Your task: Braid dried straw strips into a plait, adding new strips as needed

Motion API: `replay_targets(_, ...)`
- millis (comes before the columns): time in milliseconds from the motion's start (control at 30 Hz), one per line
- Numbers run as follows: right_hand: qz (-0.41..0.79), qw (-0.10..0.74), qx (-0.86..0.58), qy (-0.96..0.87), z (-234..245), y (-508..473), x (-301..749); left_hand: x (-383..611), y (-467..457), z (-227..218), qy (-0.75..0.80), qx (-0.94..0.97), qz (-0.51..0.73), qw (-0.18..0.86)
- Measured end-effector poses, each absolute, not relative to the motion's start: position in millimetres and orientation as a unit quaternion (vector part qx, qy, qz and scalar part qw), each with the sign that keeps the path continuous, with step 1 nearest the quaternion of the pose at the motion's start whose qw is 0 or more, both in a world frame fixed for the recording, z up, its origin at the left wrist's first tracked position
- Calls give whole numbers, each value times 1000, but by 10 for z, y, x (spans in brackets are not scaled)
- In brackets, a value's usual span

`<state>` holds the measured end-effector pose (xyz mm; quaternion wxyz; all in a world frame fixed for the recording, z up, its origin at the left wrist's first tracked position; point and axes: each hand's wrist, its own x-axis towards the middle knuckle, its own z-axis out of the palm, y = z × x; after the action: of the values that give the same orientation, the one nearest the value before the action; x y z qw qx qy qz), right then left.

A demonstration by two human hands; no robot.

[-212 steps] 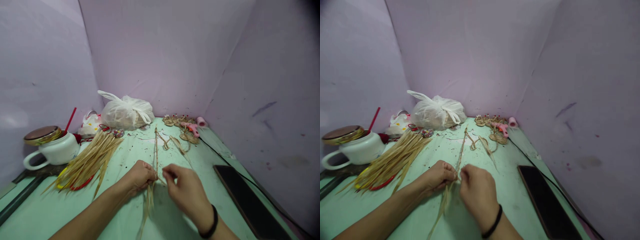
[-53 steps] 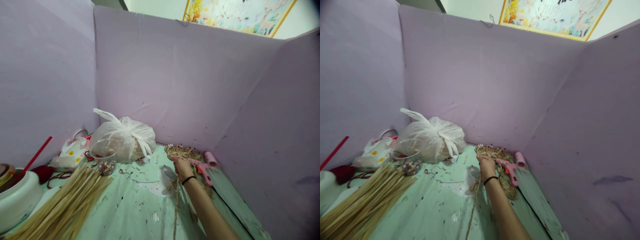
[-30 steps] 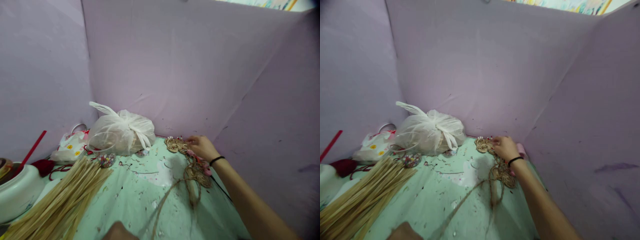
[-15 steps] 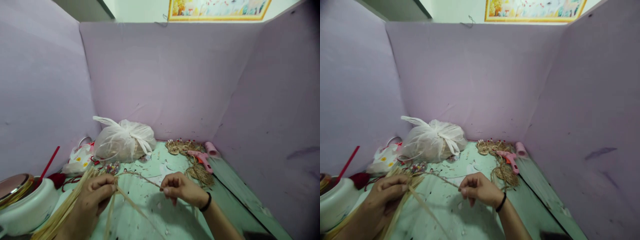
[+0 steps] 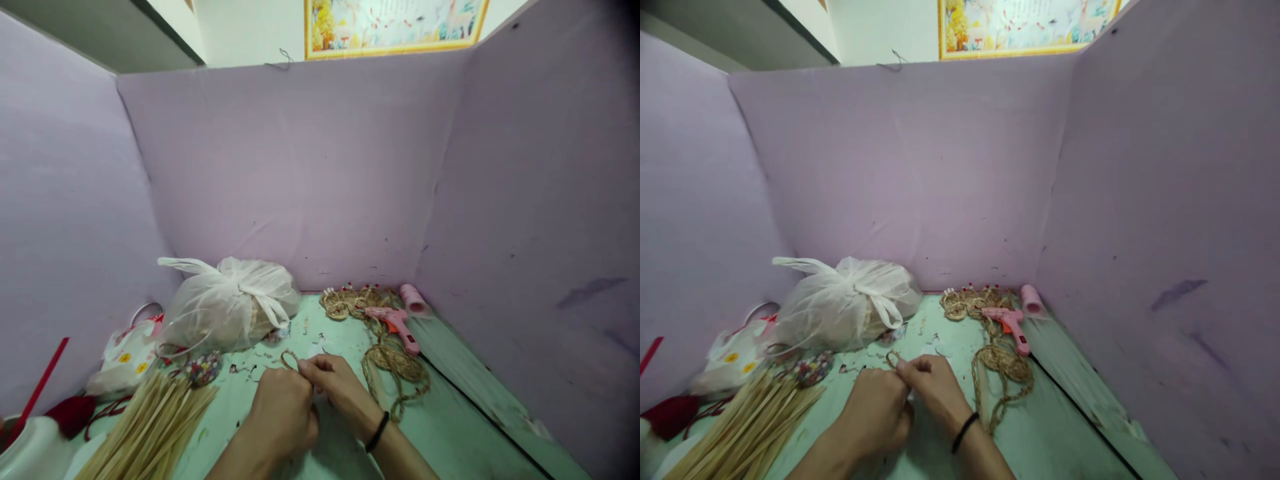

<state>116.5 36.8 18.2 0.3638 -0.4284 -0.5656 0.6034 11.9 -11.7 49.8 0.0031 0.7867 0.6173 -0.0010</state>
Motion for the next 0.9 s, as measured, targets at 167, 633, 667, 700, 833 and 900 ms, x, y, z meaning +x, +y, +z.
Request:
replay_targets(167, 561, 384, -479, -555, 5, 455, 1120, 123, -113, 439, 555, 831, -14, 38)
replay_targets(633, 530, 343, -479, -610, 9, 471, 1158, 139, -103, 287, 508, 861, 6, 34)
replay_targets(667, 515, 365, -485, -605, -4, 493, 1166, 129, -102, 295, 514, 858, 8, 29)
replay_targets(700, 511, 385, -488, -594, -3, 510, 1179, 114, -99, 306, 523, 852, 12, 25)
replay_targets(833, 572, 399, -484, -529, 121, 510, 1264, 19, -62, 346, 584, 811, 27, 16)
replay_targets(900, 588, 392, -475, -525, 198, 484, 1301, -45, -23, 349, 621, 783, 35, 7)
